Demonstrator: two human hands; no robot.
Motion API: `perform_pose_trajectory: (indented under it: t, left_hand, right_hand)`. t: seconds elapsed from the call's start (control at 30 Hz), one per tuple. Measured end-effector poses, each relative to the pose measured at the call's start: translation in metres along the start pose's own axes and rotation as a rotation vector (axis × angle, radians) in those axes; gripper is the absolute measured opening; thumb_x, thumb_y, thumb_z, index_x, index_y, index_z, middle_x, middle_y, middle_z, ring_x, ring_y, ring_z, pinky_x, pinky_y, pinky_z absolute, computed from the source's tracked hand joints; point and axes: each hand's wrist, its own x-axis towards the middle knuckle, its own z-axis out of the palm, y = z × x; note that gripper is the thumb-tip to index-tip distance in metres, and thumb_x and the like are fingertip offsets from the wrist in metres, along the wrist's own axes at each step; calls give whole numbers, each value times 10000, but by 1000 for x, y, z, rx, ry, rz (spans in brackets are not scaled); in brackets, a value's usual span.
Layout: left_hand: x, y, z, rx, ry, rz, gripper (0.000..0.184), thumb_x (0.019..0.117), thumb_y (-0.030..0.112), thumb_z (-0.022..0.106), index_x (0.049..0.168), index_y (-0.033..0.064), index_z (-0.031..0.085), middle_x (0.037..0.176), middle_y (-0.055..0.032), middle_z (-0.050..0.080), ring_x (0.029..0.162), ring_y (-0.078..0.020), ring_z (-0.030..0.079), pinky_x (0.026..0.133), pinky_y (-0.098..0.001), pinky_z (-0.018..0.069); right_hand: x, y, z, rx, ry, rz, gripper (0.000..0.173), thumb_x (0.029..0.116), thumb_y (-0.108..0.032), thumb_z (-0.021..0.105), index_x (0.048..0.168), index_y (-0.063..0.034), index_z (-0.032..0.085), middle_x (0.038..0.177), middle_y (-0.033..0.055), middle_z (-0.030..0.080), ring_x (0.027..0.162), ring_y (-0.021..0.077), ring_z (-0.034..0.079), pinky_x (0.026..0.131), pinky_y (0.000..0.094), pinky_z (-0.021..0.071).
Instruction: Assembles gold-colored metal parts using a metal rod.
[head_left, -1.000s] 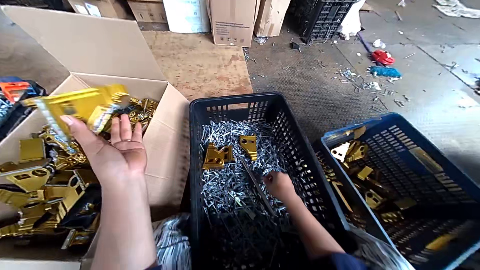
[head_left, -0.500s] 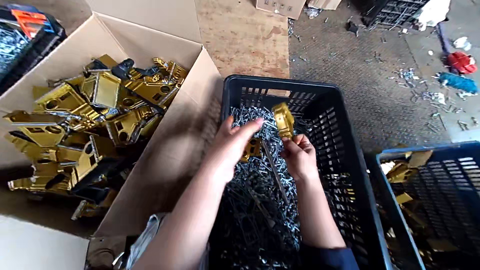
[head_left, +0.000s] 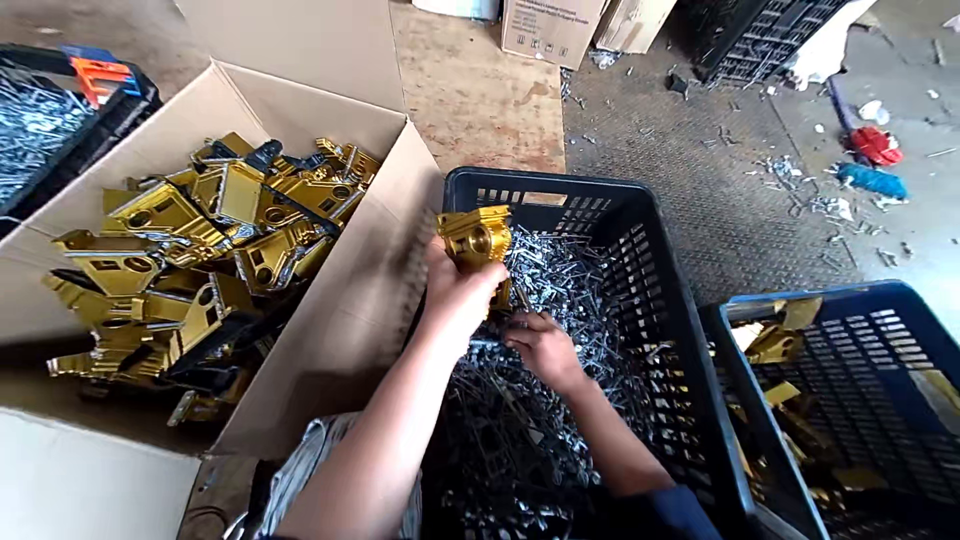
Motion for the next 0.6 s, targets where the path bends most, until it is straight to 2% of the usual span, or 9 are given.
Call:
perform_pose_trajectory:
  t: [0.1,0.2,0.27,0.3,0.33,0.37,0.47,0.53,0.6]
  left_hand:
    - [-15,-1,4,-15,-102,-47,801,833,91,760,1494,132,311,1261,-116,616,1088,-203,656,867,-402,584]
    - [-28,-9,12,-41,-188,-110,761,838,175,816,1470,159,391,1191,-115,645,932,-206,679,740,-371,589]
    - [-41,-14,19,-81,-213,-173,692,860,212,823,1435,188,438,1165,-97,637,843,-184,655,676,-338,566]
    - [-47,-16,22,-105,-217,-201,676,867,219,821,1431,200,449,1165,-94,635,824,-178,647,663,-327,559]
    - [-53,-19,25,-124,-218,-222,685,873,221,819,1445,206,444,1169,-94,634,813,-176,645,661,-322,559]
    - [-58,-21,27,-146,-217,-242,690,878,222,816,1456,210,440,1168,-96,637,808,-177,648,661,-319,562]
    - [-70,-24,33,-200,-208,-293,667,899,228,794,1452,195,424,1066,-105,644,757,-174,650,650,-315,571]
    - [-76,-26,33,-162,-233,-285,654,958,302,723,1496,209,363,1121,-114,646,842,-207,680,722,-357,598]
    - [-78,-28,34,-34,-240,-208,518,1040,360,579,1488,153,421,1201,-124,654,977,-222,695,828,-401,607]
  right_hand:
    - [-36,0,-35,208,244,-194,219,1014,-166,596,1011,-86,800,1103,41,776,1187,221,685,1099,442,503]
    - [-71,-10,-68,210,230,-135,263,1022,-247,599,1064,-83,800,966,68,772,935,163,728,896,364,587]
    - [-89,-20,-87,84,33,0,276,1016,-265,602,1122,-98,795,925,135,745,876,278,718,839,471,582]
    - [-94,-27,-97,33,-109,98,296,1034,-253,578,1198,-99,770,993,183,740,956,350,714,902,546,557]
    - [-98,-35,-105,22,-170,172,309,1037,-225,567,1254,-96,745,1052,208,734,1011,378,705,945,568,534]
    - [-102,-40,-111,48,-132,204,312,1026,-208,576,1264,-88,739,1042,203,730,972,351,708,916,538,547]
    - [-116,-48,-130,383,112,215,276,1004,-180,619,1230,-76,740,1018,90,716,838,133,697,789,323,611]
    - [-125,-50,-136,666,325,179,229,979,-86,613,1157,-42,751,986,46,722,786,110,705,750,318,641]
    - [-130,-46,-141,739,527,118,195,970,-50,603,1088,-44,758,972,16,731,741,100,694,712,319,639]
